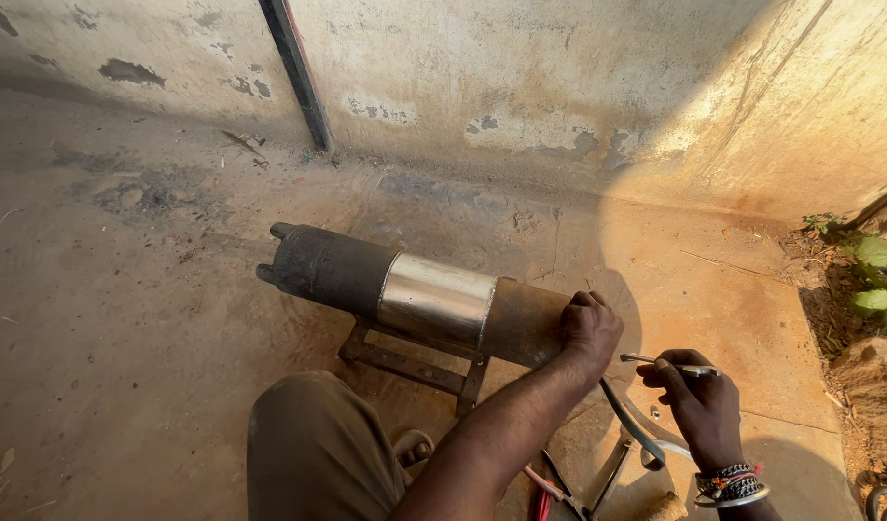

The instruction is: The person uses a wrench to tighten bolts on a cylindrical metal object placed on a stand. They repeatedly reposition the wrench and apply force to secure the bolts.

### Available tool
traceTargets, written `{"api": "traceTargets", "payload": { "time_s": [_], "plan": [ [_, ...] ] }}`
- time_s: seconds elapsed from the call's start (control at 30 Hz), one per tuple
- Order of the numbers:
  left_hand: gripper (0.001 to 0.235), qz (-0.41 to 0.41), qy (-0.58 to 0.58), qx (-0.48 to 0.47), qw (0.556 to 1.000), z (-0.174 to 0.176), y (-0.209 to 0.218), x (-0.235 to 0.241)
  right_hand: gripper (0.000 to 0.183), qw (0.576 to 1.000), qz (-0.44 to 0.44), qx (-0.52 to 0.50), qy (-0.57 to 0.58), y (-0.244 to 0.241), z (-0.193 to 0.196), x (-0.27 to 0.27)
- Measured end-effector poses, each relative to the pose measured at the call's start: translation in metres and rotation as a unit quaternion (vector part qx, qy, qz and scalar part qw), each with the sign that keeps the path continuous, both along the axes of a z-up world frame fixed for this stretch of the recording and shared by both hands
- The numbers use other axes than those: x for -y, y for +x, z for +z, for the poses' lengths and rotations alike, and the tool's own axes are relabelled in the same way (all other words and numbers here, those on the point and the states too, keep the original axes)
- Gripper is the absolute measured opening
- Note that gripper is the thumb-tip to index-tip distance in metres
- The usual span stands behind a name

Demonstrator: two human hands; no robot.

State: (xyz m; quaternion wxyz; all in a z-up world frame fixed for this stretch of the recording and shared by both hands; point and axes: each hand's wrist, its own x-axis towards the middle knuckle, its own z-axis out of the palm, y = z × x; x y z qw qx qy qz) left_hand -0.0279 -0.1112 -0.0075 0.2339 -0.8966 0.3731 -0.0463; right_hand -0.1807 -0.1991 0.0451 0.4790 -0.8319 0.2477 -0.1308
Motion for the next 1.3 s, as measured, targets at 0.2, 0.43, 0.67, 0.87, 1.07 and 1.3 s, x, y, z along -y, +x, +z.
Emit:
{"api": "traceTargets", "payload": {
  "time_s": [0.2, 0.43, 0.67, 0.87, 1.07, 1.3],
  "plan": [
    [0.037, -0.021, -0.048, 0.011, 0.999, -0.008, 0.009, -0.004, 0.028, 1.000, 0.002, -0.002, -0.005, -0.001, 0.001, 0.000],
    [0.031, -0.013, -0.056, -0.088, 0.994, 0.005, -0.002, -0.005, 0.029, 0.998, 0.023, -0.030, -0.041, 0.003, -0.003, -0.005],
    [0.046, -0.015, 0.046, -0.103, 0.993, 0.033, -0.003, -0.001, 0.031, 0.997, 0.030, -0.046, -0.058, 0.002, -0.005, -0.001],
    [0.039, -0.056, -0.004, -0.021, 0.998, 0.018, -0.005, -0.019, 0.032, 0.992, 0.035, -0.082, -0.083, 0.005, -0.014, 0.001],
    [0.052, -0.055, -0.019, -0.038, 0.998, -0.017, 0.003, -0.001, 0.032, 0.987, 0.038, -0.105, -0.114, 0.010, -0.008, -0.007],
    [0.055, -0.039, -0.008, -0.071, 0.997, 0.004, 0.010, -0.003, 0.031, 0.993, 0.029, -0.080, -0.085, 0.009, -0.006, -0.009]
  ]
}}
